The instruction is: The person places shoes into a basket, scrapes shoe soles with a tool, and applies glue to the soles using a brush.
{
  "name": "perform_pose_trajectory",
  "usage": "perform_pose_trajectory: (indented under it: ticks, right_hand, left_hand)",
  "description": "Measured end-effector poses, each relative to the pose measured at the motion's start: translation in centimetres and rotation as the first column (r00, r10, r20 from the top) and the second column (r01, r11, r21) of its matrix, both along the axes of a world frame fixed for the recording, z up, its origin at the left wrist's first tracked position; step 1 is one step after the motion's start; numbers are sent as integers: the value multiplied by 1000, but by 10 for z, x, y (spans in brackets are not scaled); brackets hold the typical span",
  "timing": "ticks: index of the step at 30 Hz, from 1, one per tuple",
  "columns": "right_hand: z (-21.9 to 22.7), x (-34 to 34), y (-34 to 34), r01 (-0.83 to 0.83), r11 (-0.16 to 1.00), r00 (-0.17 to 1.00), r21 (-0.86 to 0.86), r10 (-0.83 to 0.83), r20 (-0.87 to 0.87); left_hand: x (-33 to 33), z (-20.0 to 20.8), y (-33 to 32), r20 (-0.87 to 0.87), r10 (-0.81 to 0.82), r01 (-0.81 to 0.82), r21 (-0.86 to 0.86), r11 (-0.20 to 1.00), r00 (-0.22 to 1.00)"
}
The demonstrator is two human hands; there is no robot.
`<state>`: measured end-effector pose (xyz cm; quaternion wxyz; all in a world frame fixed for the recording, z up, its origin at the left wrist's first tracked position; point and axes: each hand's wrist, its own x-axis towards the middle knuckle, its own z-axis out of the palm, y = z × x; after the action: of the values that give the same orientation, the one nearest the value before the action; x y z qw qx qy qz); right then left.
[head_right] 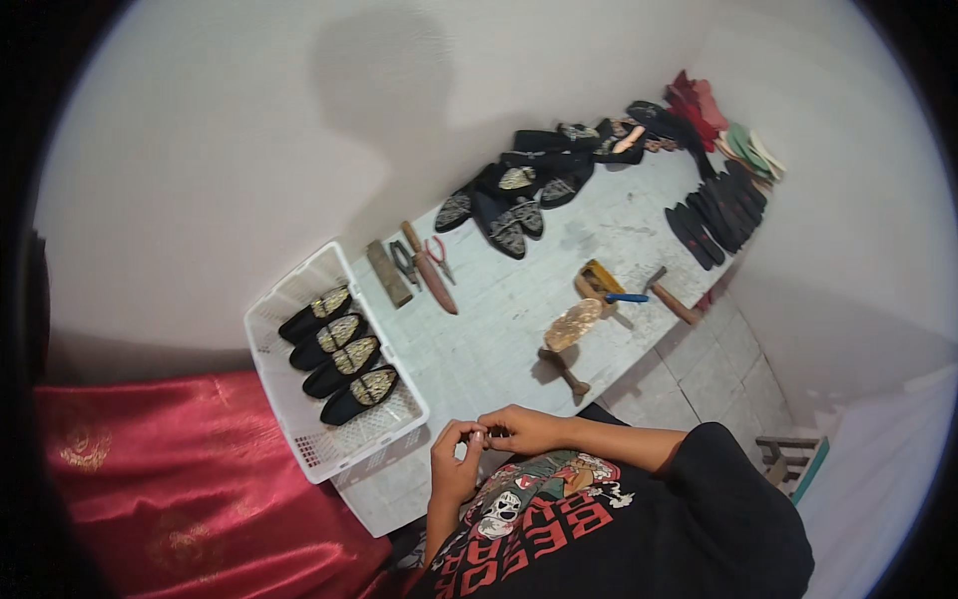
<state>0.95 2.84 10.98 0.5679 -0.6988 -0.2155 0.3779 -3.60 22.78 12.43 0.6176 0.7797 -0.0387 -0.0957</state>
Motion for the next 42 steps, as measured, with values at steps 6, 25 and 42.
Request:
perform_pose_trajectory:
  ticks: [6,25,42]
  right_hand:
    - [18,16,-53,159,987,936,28,-160,314]
    - [-45,-67,-377,70,927,971,-370,22,237]
    - [-33,-55,-422,27,975,947,-219,45,317]
  left_hand:
    - [55,0,-20,185,-169,153,98,983,968]
    - [-33,-61,-248,-37,-129,134,323,937,991]
    - [-75,-51,-332,-81,-18,56,506,861,997]
